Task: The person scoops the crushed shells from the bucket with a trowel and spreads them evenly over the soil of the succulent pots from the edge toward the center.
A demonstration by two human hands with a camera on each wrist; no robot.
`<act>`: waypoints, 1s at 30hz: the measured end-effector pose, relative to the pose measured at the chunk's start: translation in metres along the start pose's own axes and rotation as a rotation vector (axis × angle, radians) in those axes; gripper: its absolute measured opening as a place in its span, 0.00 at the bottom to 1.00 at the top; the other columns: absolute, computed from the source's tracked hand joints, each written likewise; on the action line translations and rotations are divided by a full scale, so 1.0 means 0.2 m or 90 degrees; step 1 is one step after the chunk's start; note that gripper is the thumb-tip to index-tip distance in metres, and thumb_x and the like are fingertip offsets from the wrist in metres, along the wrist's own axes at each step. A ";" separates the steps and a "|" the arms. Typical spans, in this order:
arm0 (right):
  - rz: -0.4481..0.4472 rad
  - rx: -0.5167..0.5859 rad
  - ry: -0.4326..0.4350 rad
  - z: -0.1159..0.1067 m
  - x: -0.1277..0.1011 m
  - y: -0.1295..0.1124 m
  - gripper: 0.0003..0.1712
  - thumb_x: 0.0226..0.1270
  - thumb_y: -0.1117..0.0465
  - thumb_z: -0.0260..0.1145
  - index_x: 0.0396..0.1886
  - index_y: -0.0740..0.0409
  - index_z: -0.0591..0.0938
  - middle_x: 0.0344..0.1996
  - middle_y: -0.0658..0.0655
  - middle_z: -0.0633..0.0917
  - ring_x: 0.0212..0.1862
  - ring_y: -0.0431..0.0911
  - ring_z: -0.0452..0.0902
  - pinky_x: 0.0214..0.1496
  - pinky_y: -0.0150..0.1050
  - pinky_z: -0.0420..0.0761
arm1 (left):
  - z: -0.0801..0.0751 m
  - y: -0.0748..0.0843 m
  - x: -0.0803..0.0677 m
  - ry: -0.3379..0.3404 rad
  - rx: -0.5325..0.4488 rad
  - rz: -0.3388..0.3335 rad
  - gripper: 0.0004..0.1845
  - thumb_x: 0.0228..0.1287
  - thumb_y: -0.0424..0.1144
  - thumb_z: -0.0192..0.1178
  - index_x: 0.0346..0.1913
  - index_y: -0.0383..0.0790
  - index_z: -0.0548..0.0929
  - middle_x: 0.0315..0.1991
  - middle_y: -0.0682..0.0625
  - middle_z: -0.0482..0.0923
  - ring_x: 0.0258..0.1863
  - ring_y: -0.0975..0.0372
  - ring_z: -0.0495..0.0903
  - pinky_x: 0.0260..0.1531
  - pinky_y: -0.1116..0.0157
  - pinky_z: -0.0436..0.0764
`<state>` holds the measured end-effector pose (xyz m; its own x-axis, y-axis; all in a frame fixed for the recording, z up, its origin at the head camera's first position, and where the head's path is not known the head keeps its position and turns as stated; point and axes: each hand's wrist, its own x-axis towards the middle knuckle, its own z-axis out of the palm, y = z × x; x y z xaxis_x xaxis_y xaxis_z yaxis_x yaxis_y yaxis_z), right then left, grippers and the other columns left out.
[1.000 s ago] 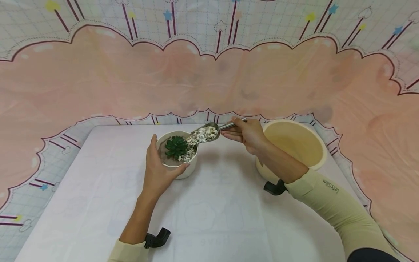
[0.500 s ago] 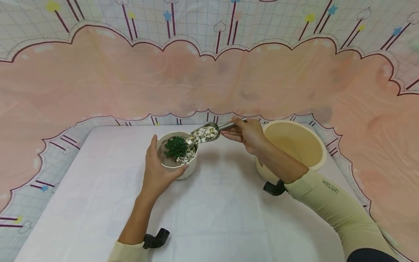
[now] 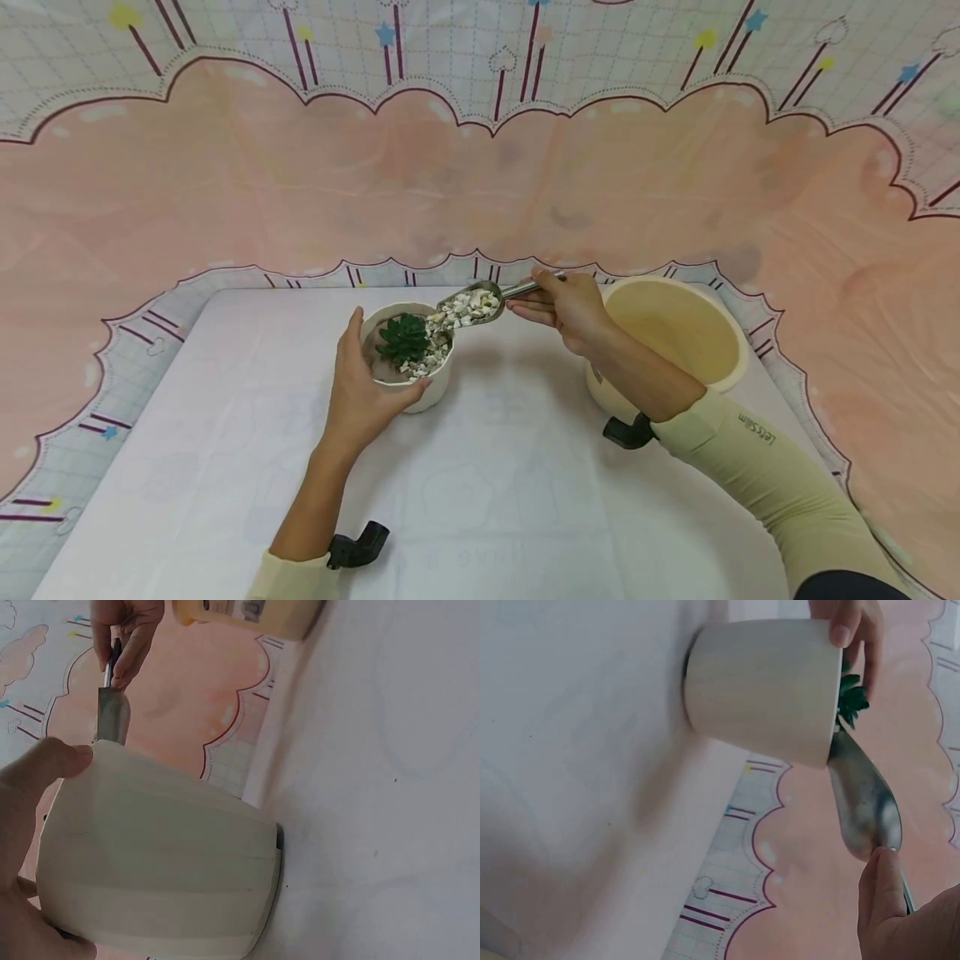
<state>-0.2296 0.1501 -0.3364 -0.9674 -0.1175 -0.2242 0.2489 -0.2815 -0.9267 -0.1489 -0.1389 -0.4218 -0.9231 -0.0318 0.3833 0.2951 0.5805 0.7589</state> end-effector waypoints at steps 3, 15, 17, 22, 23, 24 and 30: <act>-0.003 0.001 -0.001 0.00 0.00 0.00 0.19 0.87 0.59 0.55 0.59 0.74 0.76 0.33 0.63 0.90 0.36 0.50 0.91 0.48 0.42 0.87 | 0.00 0.01 0.00 -0.015 -0.005 -0.011 0.70 0.48 0.39 0.84 0.86 0.38 0.43 0.81 0.33 0.49 0.79 0.42 0.53 0.72 0.37 0.61; -0.010 -0.007 0.003 0.01 -0.01 -0.01 0.24 0.87 0.59 0.55 0.64 0.79 0.72 0.33 0.62 0.90 0.36 0.49 0.91 0.47 0.41 0.87 | 0.00 0.00 0.00 -0.003 0.006 -0.012 0.70 0.47 0.41 0.86 0.85 0.38 0.46 0.77 0.30 0.54 0.75 0.40 0.59 0.70 0.37 0.65; -0.008 -0.006 0.006 0.01 -0.01 -0.01 0.20 0.87 0.59 0.55 0.61 0.76 0.74 0.33 0.62 0.90 0.36 0.49 0.91 0.47 0.41 0.87 | -0.02 -0.01 0.00 -0.025 -0.011 -0.003 0.70 0.49 0.40 0.85 0.85 0.38 0.45 0.79 0.31 0.53 0.77 0.41 0.57 0.71 0.37 0.63; -0.005 -0.003 0.007 0.00 0.00 0.00 0.19 0.87 0.60 0.55 0.59 0.75 0.75 0.33 0.62 0.90 0.36 0.50 0.91 0.47 0.42 0.87 | -0.01 0.02 -0.01 -0.044 -0.004 -0.030 0.71 0.50 0.43 0.85 0.86 0.41 0.41 0.81 0.33 0.47 0.79 0.42 0.51 0.72 0.37 0.61; -0.005 -0.002 0.008 0.00 0.00 0.00 0.20 0.87 0.60 0.55 0.60 0.76 0.74 0.33 0.62 0.90 0.36 0.50 0.91 0.47 0.42 0.87 | 0.00 0.04 -0.02 -0.036 0.005 -0.041 0.71 0.50 0.44 0.85 0.86 0.41 0.41 0.81 0.32 0.46 0.79 0.41 0.51 0.72 0.37 0.62; -0.006 -0.002 0.009 0.00 0.00 0.00 0.20 0.87 0.60 0.55 0.60 0.76 0.74 0.33 0.63 0.90 0.36 0.50 0.91 0.47 0.42 0.87 | 0.01 0.04 -0.02 -0.027 0.015 -0.052 0.72 0.50 0.46 0.85 0.86 0.41 0.41 0.80 0.32 0.46 0.78 0.41 0.51 0.71 0.37 0.63; -0.007 -0.002 0.009 0.00 -0.01 0.01 0.18 0.86 0.59 0.56 0.58 0.73 0.75 0.34 0.63 0.90 0.36 0.50 0.91 0.48 0.42 0.87 | 0.01 0.03 -0.02 -0.011 0.025 -0.035 0.69 0.49 0.45 0.85 0.86 0.41 0.46 0.78 0.30 0.52 0.75 0.40 0.58 0.69 0.37 0.66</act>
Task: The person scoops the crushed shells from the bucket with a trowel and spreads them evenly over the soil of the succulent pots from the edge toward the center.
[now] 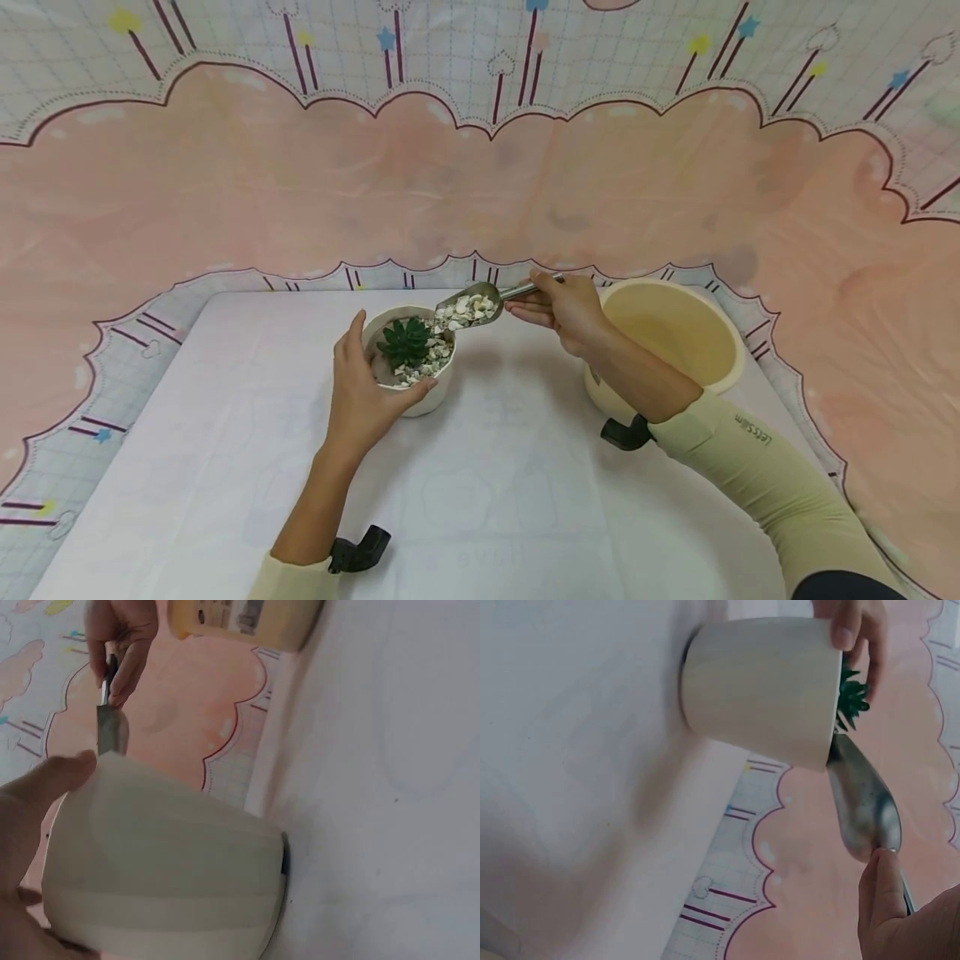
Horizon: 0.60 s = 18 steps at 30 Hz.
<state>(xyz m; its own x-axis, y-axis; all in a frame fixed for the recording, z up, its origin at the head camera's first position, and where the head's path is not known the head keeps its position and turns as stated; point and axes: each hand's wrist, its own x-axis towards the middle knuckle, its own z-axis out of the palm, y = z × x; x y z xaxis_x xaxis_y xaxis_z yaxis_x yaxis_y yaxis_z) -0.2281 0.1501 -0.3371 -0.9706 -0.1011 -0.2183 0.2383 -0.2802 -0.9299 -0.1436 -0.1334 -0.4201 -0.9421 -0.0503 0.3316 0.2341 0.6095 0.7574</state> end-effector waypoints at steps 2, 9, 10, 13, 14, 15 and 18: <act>-0.002 0.001 0.000 0.00 0.00 0.00 0.18 0.86 0.59 0.56 0.58 0.73 0.75 0.34 0.63 0.90 0.36 0.50 0.91 0.48 0.42 0.87 | -0.01 -0.01 0.01 -0.018 -0.016 0.020 0.69 0.49 0.42 0.85 0.86 0.42 0.46 0.78 0.31 0.52 0.76 0.41 0.57 0.70 0.37 0.65; -0.005 0.006 -0.004 -0.01 0.01 0.00 0.19 0.86 0.60 0.55 0.60 0.75 0.74 0.34 0.63 0.90 0.36 0.50 0.91 0.48 0.42 0.87 | 0.00 0.04 0.00 -0.031 0.008 -0.002 0.71 0.50 0.48 0.85 0.86 0.43 0.42 0.79 0.30 0.47 0.77 0.40 0.53 0.69 0.36 0.65; -0.007 0.005 -0.003 -0.01 0.01 0.00 0.19 0.87 0.60 0.55 0.60 0.75 0.75 0.34 0.63 0.90 0.36 0.50 0.91 0.48 0.42 0.87 | 0.01 0.04 0.00 -0.024 0.018 -0.011 0.72 0.49 0.50 0.85 0.86 0.43 0.42 0.78 0.30 0.47 0.76 0.39 0.54 0.68 0.35 0.66; -0.009 0.003 -0.003 -0.01 0.01 0.00 0.19 0.87 0.60 0.55 0.60 0.75 0.75 0.33 0.62 0.90 0.36 0.49 0.91 0.48 0.42 0.87 | 0.02 0.03 0.00 -0.009 0.031 -0.017 0.72 0.48 0.51 0.85 0.86 0.42 0.44 0.77 0.28 0.50 0.74 0.38 0.56 0.67 0.36 0.68; -0.010 0.002 -0.002 0.00 0.01 0.00 0.20 0.87 0.60 0.55 0.60 0.76 0.74 0.33 0.62 0.90 0.36 0.49 0.91 0.48 0.42 0.87 | 0.01 0.03 0.01 -0.009 0.029 -0.014 0.71 0.49 0.51 0.85 0.86 0.42 0.45 0.77 0.28 0.51 0.74 0.38 0.57 0.67 0.36 0.68; -0.010 0.001 -0.002 0.00 0.01 0.00 0.21 0.87 0.60 0.55 0.61 0.76 0.74 0.33 0.62 0.90 0.36 0.49 0.91 0.48 0.42 0.87 | 0.01 0.02 0.01 -0.011 0.023 -0.007 0.70 0.49 0.49 0.85 0.86 0.42 0.45 0.77 0.29 0.51 0.74 0.39 0.57 0.67 0.36 0.68; -0.007 0.003 -0.001 0.00 0.01 0.00 0.22 0.86 0.59 0.55 0.63 0.78 0.73 0.33 0.62 0.90 0.35 0.49 0.91 0.48 0.42 0.87 | -0.01 -0.01 0.03 -0.030 0.002 0.021 0.69 0.49 0.44 0.85 0.86 0.43 0.45 0.78 0.31 0.51 0.76 0.41 0.56 0.69 0.35 0.65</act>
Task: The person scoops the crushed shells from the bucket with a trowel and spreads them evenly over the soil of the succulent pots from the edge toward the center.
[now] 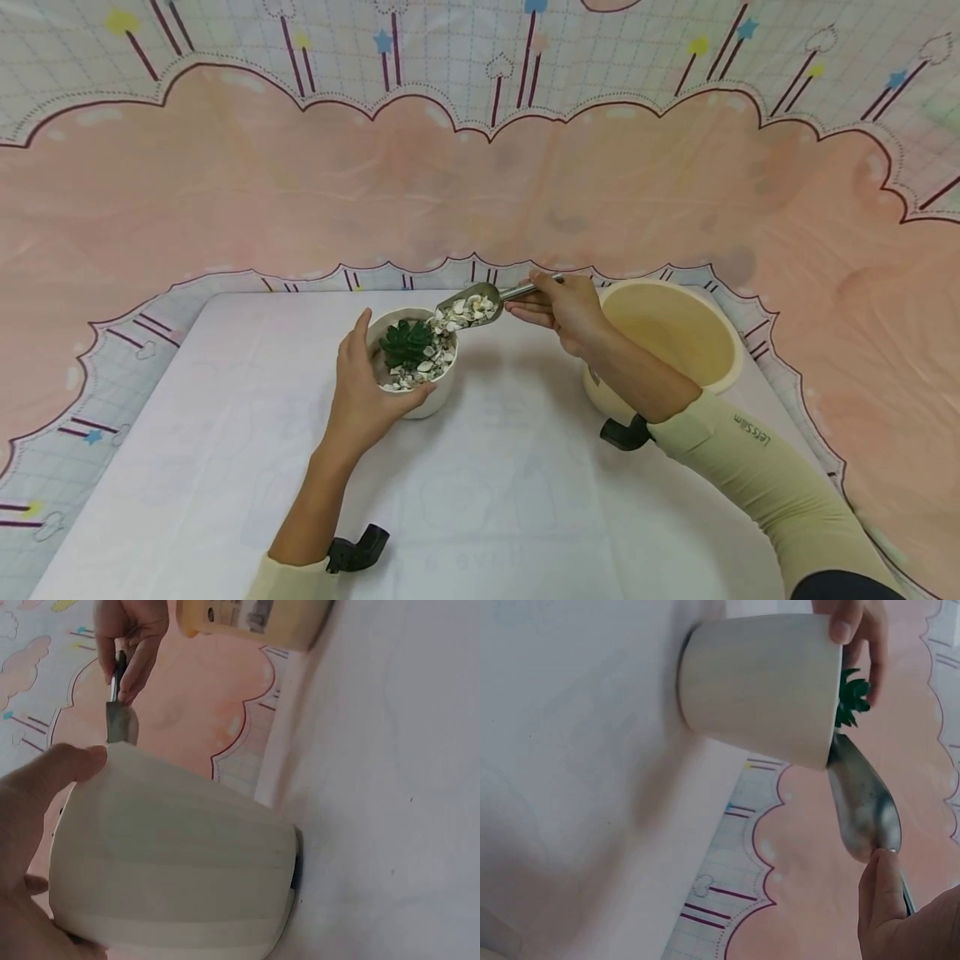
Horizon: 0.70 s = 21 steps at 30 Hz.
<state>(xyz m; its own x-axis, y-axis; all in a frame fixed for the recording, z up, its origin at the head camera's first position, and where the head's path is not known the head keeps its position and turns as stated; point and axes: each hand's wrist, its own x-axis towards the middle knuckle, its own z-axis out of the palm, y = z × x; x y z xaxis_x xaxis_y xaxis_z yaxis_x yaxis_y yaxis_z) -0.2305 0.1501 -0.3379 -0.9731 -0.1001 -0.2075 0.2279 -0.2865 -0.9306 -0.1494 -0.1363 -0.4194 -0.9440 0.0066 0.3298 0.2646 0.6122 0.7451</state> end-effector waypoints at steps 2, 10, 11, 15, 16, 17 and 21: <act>0.001 0.002 0.000 0.00 0.00 0.00 0.22 0.86 0.60 0.56 0.62 0.77 0.74 0.33 0.62 0.90 0.35 0.49 0.91 0.48 0.42 0.87 | -0.01 -0.01 0.01 -0.016 -0.011 0.013 0.69 0.50 0.42 0.84 0.86 0.42 0.44 0.79 0.32 0.51 0.77 0.42 0.55 0.70 0.35 0.63; -0.007 -0.004 -0.004 0.00 0.00 0.00 0.23 0.87 0.61 0.55 0.66 0.79 0.71 0.32 0.62 0.90 0.35 0.49 0.91 0.48 0.42 0.87 | 0.00 0.04 -0.01 -0.005 0.022 -0.041 0.74 0.48 0.52 0.86 0.86 0.43 0.41 0.79 0.29 0.47 0.77 0.38 0.52 0.69 0.35 0.64; -0.008 -0.003 -0.005 0.00 0.00 0.00 0.24 0.87 0.61 0.55 0.66 0.79 0.70 0.32 0.62 0.90 0.35 0.49 0.91 0.48 0.42 0.87 | 0.00 0.04 -0.01 -0.004 0.026 -0.046 0.73 0.48 0.52 0.86 0.86 0.43 0.42 0.79 0.28 0.47 0.77 0.37 0.53 0.69 0.35 0.65; -0.011 -0.005 -0.004 0.00 0.00 0.00 0.22 0.87 0.61 0.55 0.63 0.78 0.73 0.32 0.62 0.90 0.35 0.49 0.91 0.47 0.42 0.87 | -0.01 0.02 0.01 -0.026 0.018 -0.031 0.72 0.49 0.49 0.85 0.86 0.42 0.43 0.78 0.29 0.50 0.76 0.38 0.55 0.69 0.36 0.65; -0.012 -0.007 -0.004 -0.01 0.00 0.00 0.21 0.87 0.61 0.55 0.62 0.78 0.73 0.32 0.62 0.90 0.35 0.49 0.91 0.47 0.42 0.87 | -0.02 0.01 0.01 -0.037 0.013 -0.022 0.71 0.49 0.48 0.85 0.86 0.42 0.43 0.78 0.29 0.51 0.76 0.38 0.56 0.69 0.36 0.65; -0.012 -0.008 -0.005 -0.01 0.00 0.00 0.21 0.87 0.60 0.55 0.62 0.77 0.74 0.32 0.62 0.90 0.35 0.49 0.91 0.47 0.41 0.87 | -0.03 0.00 0.02 -0.049 0.008 -0.014 0.71 0.50 0.47 0.85 0.86 0.43 0.43 0.78 0.29 0.51 0.76 0.38 0.56 0.69 0.35 0.65; -0.016 -0.004 -0.013 -0.01 0.00 0.00 0.21 0.87 0.61 0.55 0.62 0.78 0.73 0.32 0.62 0.90 0.35 0.49 0.91 0.47 0.41 0.87 | -0.06 -0.01 0.02 -0.088 -0.012 -0.002 0.71 0.51 0.44 0.84 0.87 0.45 0.40 0.79 0.29 0.51 0.76 0.38 0.56 0.68 0.33 0.65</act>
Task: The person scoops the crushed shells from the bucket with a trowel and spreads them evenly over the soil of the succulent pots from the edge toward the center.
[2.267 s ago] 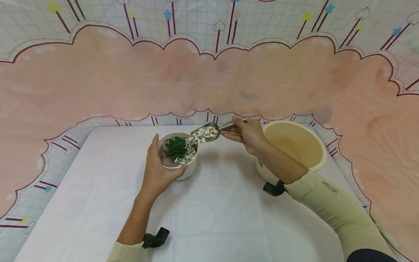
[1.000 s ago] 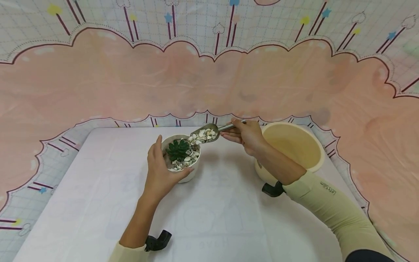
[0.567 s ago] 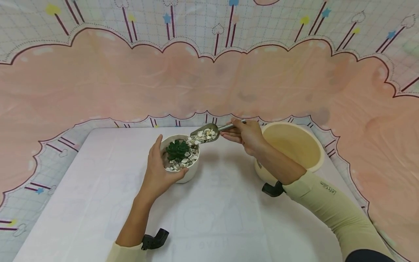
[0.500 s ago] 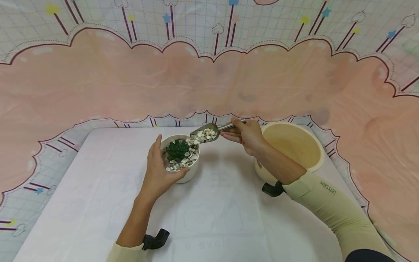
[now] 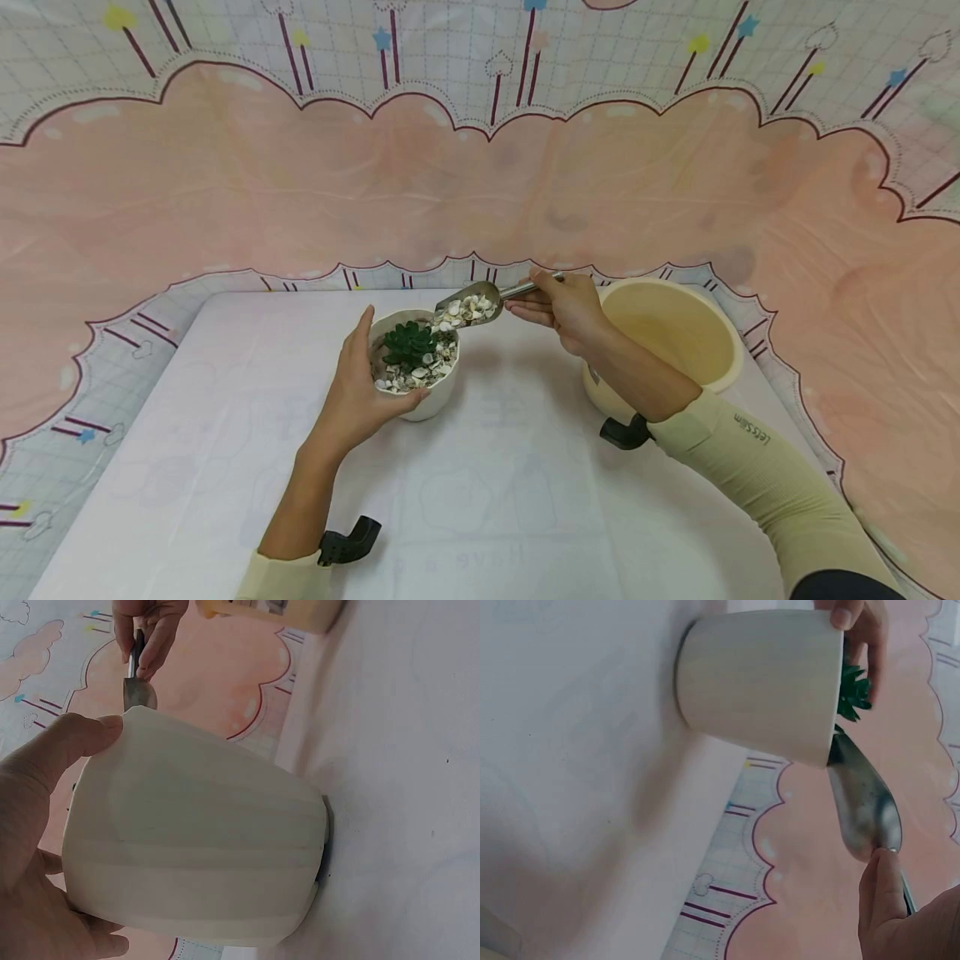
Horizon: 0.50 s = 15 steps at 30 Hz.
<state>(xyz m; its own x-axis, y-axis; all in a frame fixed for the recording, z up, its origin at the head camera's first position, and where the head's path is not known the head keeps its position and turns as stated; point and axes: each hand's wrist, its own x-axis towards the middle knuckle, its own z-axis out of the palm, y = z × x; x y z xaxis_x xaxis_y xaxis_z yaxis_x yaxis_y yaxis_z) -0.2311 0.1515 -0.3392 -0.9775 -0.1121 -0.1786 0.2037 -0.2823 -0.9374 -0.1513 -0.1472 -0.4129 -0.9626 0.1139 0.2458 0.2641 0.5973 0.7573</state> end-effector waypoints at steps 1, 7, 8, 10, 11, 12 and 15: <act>0.000 0.001 -0.002 0.00 0.00 0.00 0.20 0.87 0.61 0.54 0.60 0.77 0.74 0.32 0.62 0.90 0.35 0.49 0.91 0.48 0.41 0.87 | 0.00 0.01 0.00 -0.003 0.002 -0.004 0.72 0.51 0.45 0.84 0.87 0.45 0.39 0.79 0.29 0.49 0.77 0.37 0.55 0.68 0.33 0.65; -0.006 0.002 -0.005 0.00 0.00 0.00 0.15 0.87 0.61 0.54 0.55 0.73 0.76 0.32 0.63 0.90 0.35 0.49 0.91 0.48 0.41 0.87 | 0.04 0.05 -0.02 0.048 0.050 -0.037 0.76 0.46 0.54 0.86 0.87 0.44 0.39 0.78 0.28 0.49 0.77 0.37 0.53 0.68 0.33 0.66; -0.008 0.002 -0.004 0.00 0.00 0.00 0.16 0.87 0.61 0.54 0.56 0.74 0.75 0.32 0.63 0.90 0.35 0.49 0.91 0.48 0.41 0.87 | 0.04 0.05 -0.02 0.059 0.055 -0.038 0.76 0.46 0.54 0.86 0.86 0.43 0.40 0.78 0.27 0.50 0.76 0.37 0.54 0.67 0.34 0.66; -0.009 0.001 -0.005 0.00 0.00 0.00 0.18 0.87 0.61 0.54 0.58 0.76 0.74 0.32 0.63 0.90 0.35 0.49 0.91 0.49 0.41 0.87 | 0.06 0.05 -0.02 0.074 0.059 -0.033 0.75 0.45 0.54 0.86 0.86 0.41 0.42 0.77 0.27 0.51 0.75 0.37 0.55 0.67 0.34 0.67; -0.008 0.001 -0.006 0.00 0.00 0.00 0.19 0.87 0.61 0.54 0.59 0.77 0.73 0.32 0.63 0.90 0.35 0.49 0.91 0.49 0.41 0.87 | 0.06 0.05 -0.02 0.075 0.056 -0.028 0.74 0.45 0.53 0.87 0.86 0.41 0.43 0.76 0.27 0.52 0.75 0.37 0.56 0.67 0.35 0.67; -0.008 0.002 -0.005 0.00 0.00 0.00 0.19 0.87 0.61 0.54 0.60 0.77 0.73 0.32 0.63 0.90 0.35 0.49 0.91 0.49 0.41 0.87 | 0.06 0.04 -0.02 0.073 0.049 -0.020 0.74 0.46 0.51 0.87 0.86 0.41 0.43 0.77 0.27 0.52 0.75 0.37 0.57 0.67 0.35 0.67; -0.006 0.002 -0.004 0.00 0.00 0.00 0.19 0.87 0.61 0.54 0.59 0.76 0.73 0.32 0.62 0.90 0.35 0.49 0.91 0.49 0.41 0.87 | 0.04 0.01 -0.01 0.042 0.020 0.000 0.72 0.48 0.49 0.85 0.86 0.43 0.42 0.78 0.29 0.51 0.76 0.38 0.56 0.68 0.34 0.65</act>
<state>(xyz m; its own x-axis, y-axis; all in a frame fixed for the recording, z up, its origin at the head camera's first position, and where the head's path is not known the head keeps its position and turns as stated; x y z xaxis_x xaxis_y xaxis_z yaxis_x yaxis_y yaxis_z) -0.2305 0.1517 -0.3393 -0.9790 -0.1157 -0.1677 0.1945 -0.2858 -0.9383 -0.1498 -0.1398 -0.4167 -0.9564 0.0624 0.2854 0.2609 0.6219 0.7384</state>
